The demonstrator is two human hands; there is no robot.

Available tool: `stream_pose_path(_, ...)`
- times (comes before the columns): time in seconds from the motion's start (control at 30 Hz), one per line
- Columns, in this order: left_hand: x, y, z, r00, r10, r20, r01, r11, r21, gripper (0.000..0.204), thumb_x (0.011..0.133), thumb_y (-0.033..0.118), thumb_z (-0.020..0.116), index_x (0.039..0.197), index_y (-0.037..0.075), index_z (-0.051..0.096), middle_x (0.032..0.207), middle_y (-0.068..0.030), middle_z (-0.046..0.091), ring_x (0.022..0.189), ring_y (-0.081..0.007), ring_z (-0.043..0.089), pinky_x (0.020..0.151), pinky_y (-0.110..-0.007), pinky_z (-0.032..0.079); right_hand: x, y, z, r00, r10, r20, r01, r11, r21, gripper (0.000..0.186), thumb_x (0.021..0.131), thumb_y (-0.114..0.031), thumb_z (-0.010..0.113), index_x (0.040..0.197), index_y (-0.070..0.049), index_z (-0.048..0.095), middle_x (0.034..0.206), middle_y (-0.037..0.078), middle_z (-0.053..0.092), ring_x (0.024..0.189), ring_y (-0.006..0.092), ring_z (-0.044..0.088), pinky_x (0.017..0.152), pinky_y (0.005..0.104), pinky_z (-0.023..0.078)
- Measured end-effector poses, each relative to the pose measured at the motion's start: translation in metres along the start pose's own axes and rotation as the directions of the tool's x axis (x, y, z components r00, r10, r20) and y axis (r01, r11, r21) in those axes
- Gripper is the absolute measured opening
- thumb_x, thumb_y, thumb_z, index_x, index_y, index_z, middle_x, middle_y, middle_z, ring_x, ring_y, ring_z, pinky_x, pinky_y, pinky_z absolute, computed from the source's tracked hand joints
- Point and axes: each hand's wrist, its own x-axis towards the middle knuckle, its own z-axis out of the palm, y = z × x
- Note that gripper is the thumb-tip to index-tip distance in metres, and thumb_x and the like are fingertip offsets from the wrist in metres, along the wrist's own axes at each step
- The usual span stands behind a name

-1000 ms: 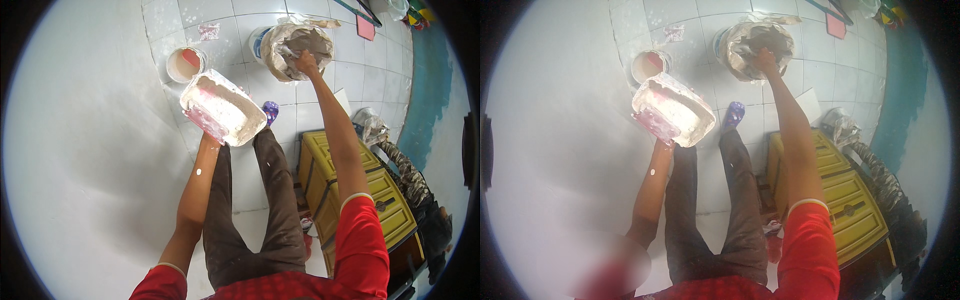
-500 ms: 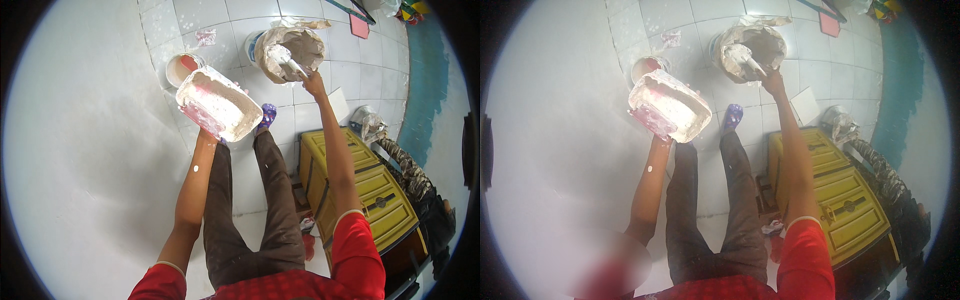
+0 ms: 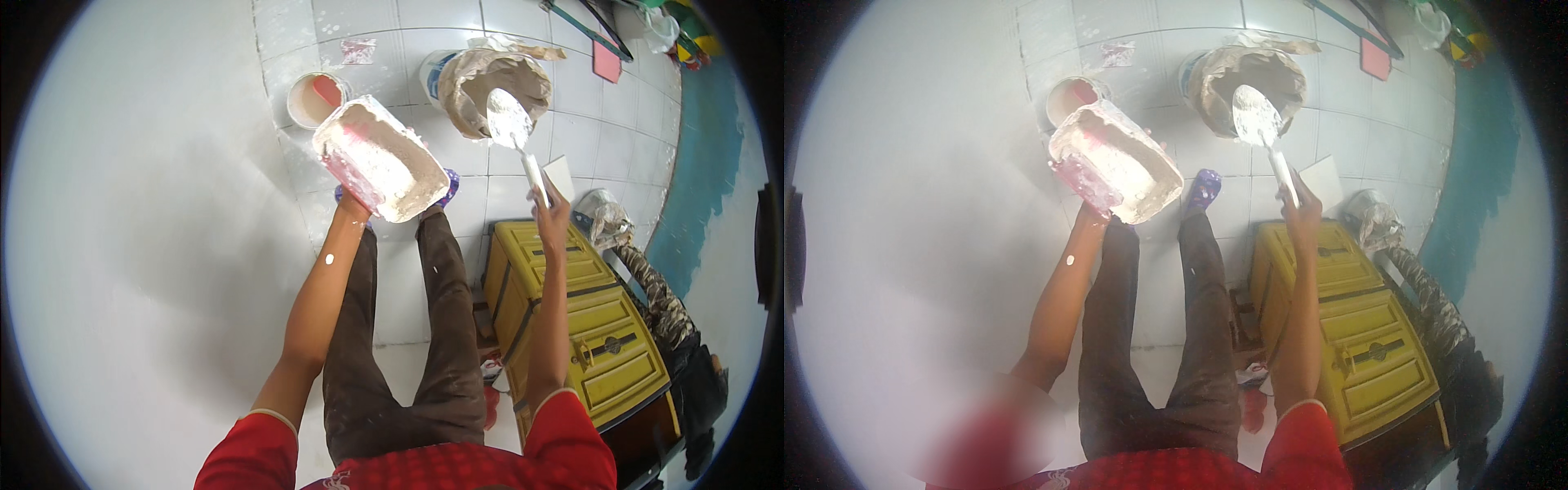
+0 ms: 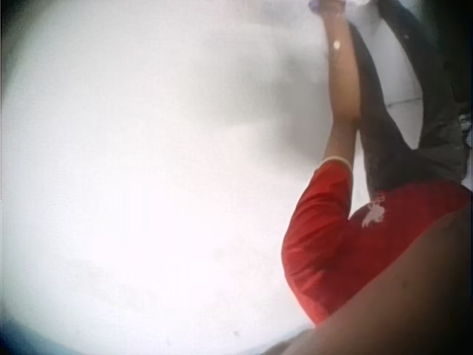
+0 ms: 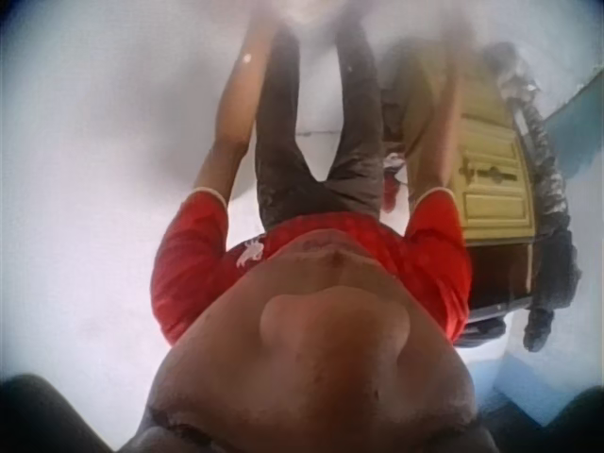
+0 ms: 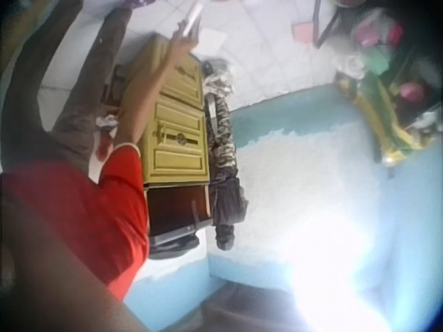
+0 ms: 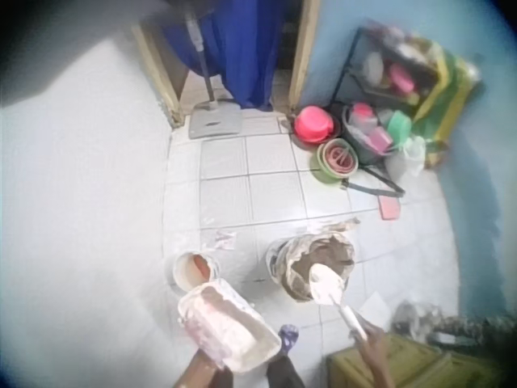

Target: The person uses a trowel to scoop white plaster from a bucket and applies it to the ceiling and upper wall area. They repeatedly reload the trowel and smooth the surface, working in a small tiled room with scattered tools and containers.

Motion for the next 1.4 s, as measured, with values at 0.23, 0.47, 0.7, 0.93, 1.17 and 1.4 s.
stream_pose_path(0.23,-0.006,0.009,-0.036,0.995,0.078,-0.067,-0.082,0.995,-0.063,0.070,0.099,0.063,0.042,0.152,0.017,0.036,0.154,-0.0137,0.042,0.143,-0.0355,0.040,0.117,-0.056,0.037,-0.102,-0.104,0.003,0.998,-0.018,0.059,0.023,0.997,-0.079,0.046,0.096,-0.016,0.067,0.140,-0.005,0.060,0.093,0.007,0.068,0.072,0.0101,0.057,0.062,0.0266,0.046)
stream_pose_path(0.47,0.000,0.008,-0.025,0.986,0.109,-0.128,-0.108,0.994,0.015,0.071,0.098,0.066,0.040,0.150,0.017,0.040,0.150,-0.0122,0.047,0.136,-0.0340,0.047,0.113,-0.055,0.041,-0.131,-0.142,0.026,0.926,-0.322,0.197,0.376,0.830,-0.412,0.051,0.084,-0.012,0.078,0.133,-0.019,0.067,0.105,0.013,0.074,0.081,0.0242,0.072,0.070,0.0345,0.057)
stream_pose_path(0.7,-0.002,0.011,-0.003,0.978,0.126,-0.169,-0.113,0.990,0.081,0.073,0.097,0.069,0.039,0.148,0.017,0.044,0.145,-0.0107,0.053,0.130,-0.0325,0.054,0.109,-0.054,0.046,-0.135,-0.153,0.030,0.913,-0.363,0.186,0.402,0.731,-0.552,0.050,0.081,-0.015,0.080,0.129,-0.025,0.070,0.105,0.009,0.074,0.085,0.0261,0.073,0.073,0.0379,0.059)
stream_pose_path(0.93,-0.007,0.013,0.007,0.966,0.144,-0.216,-0.116,0.984,0.137,0.073,0.097,0.069,0.038,0.147,0.017,0.045,0.142,-0.0104,0.055,0.126,-0.0311,0.057,0.106,-0.053,0.048,-0.139,-0.157,0.026,0.892,-0.411,0.187,0.438,0.688,-0.579,0.046,0.081,-0.014,0.080,0.125,-0.024,0.073,0.107,0.010,0.074,0.089,0.0281,0.073,0.075,0.0379,0.059)
stream_pose_path(1.17,-0.009,0.016,-0.002,0.962,0.162,-0.220,-0.135,0.982,0.133,0.072,0.097,0.069,0.038,0.147,0.017,0.045,0.142,-0.0104,0.055,0.126,-0.0310,0.057,0.105,-0.052,0.049,-0.142,-0.164,0.025,0.870,-0.416,0.265,0.484,0.619,-0.618,0.045,0.081,-0.014,0.080,0.123,-0.024,0.073,0.108,0.009,0.074,0.091,0.0283,0.073,0.076,0.0385,0.059)
stream_pose_path(1.4,-0.012,0.018,-0.007,0.957,0.178,-0.231,-0.147,0.978,0.146,0.072,0.097,0.068,0.038,0.147,0.016,0.045,0.142,-0.0105,0.055,0.126,-0.0309,0.057,0.105,-0.052,0.049,-0.142,-0.171,0.026,0.891,-0.339,0.301,0.452,0.718,-0.529,0.047,0.079,-0.011,0.083,0.125,-0.014,0.072,0.110,0.015,0.074,0.092,0.0270,0.075,0.078,0.0369,0.059)
